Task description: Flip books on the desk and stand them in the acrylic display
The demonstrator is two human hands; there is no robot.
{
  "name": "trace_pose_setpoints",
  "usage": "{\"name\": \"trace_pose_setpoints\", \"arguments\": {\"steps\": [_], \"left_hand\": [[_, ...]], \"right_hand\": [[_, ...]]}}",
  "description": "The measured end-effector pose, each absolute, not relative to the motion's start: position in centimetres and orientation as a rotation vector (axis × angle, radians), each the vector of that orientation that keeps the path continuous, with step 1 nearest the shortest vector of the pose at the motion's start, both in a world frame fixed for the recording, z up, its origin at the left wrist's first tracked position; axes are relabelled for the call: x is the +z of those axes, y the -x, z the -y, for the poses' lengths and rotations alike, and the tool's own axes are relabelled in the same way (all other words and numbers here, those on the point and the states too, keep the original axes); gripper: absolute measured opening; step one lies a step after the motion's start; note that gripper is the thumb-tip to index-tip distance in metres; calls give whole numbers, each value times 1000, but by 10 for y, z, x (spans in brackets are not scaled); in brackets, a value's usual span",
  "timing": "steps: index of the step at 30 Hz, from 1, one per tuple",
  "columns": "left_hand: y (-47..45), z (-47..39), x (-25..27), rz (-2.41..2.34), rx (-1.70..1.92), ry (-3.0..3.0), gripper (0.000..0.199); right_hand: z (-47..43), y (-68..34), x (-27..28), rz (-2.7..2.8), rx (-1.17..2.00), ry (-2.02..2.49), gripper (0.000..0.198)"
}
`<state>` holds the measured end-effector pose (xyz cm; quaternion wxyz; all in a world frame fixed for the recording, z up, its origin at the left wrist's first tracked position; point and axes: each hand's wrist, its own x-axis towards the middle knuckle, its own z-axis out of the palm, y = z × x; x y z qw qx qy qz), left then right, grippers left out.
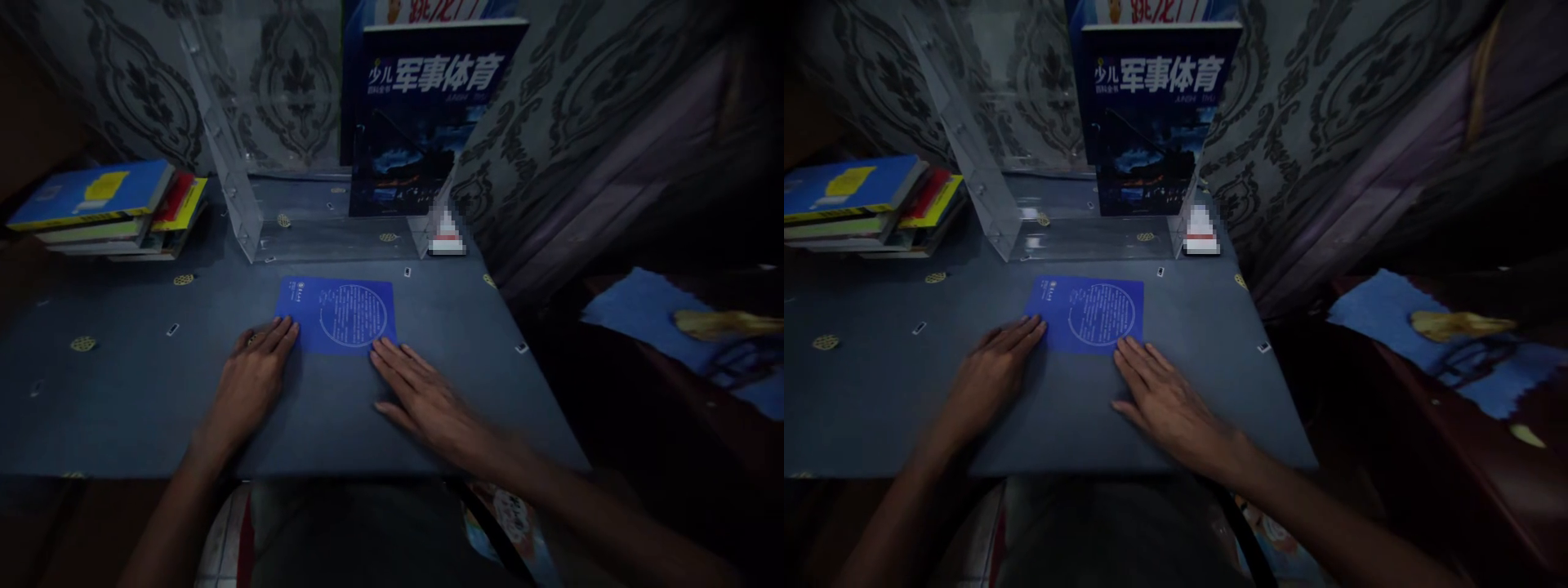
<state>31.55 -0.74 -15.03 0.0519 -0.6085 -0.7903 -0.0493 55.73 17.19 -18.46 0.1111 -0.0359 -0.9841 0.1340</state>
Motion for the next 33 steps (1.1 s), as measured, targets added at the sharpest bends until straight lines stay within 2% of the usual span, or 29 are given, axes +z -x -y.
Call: {"name": "trace_pose_setpoints", "arguments": {"steps": [5,14,22,33], "left_hand": [[-323,7,-153,2407,-120,1821,59],[-373,8,-159,2397,-64,1895,69],[-344,33,-153,2559,-99,1681,69],[-341,32,-163,2480,-114,1680,62]], "right_hand": [[-175,-578,-185,2862,332,187,67],[-173,-575,-190,2774,247,162,63],[-177,-573,-183,2802,217,150,51],[-221,-495,-170,2971,298,246,55]]}}
